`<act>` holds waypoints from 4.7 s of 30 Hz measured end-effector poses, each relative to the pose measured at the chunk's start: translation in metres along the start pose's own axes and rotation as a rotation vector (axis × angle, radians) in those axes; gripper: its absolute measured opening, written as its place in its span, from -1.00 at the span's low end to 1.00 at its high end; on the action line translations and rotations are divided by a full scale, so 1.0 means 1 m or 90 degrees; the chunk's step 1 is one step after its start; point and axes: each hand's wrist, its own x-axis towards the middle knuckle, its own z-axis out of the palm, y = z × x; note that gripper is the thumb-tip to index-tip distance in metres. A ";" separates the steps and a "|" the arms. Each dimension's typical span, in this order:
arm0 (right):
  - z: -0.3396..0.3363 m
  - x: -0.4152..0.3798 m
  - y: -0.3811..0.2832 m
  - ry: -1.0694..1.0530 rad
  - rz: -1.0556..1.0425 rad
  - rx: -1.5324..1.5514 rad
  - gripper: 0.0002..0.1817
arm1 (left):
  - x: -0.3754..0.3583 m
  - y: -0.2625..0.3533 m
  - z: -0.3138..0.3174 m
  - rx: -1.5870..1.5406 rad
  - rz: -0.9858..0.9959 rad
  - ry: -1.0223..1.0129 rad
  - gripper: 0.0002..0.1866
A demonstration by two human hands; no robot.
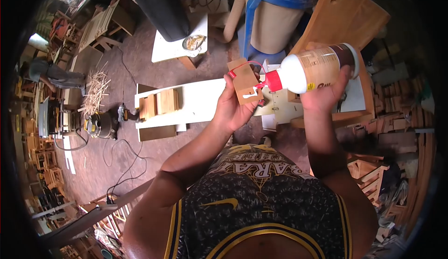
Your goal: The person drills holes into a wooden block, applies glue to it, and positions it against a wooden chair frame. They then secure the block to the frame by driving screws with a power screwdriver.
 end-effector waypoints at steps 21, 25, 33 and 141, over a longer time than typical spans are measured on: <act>0.015 -0.003 0.103 0.285 0.286 0.057 -0.36 | -0.053 0.052 -0.041 0.042 0.161 0.119 -0.34; 0.010 0.006 0.136 0.237 0.348 0.113 -0.27 | -0.080 0.083 -0.084 0.092 0.140 0.160 -0.29; -0.081 -0.035 0.259 0.247 0.779 -0.156 -0.51 | -0.168 0.155 -0.131 0.234 0.097 0.180 -0.25; 0.001 -0.057 0.006 -0.455 -0.229 -0.801 -0.16 | -0.008 0.006 -0.020 0.739 -0.060 -0.037 -0.37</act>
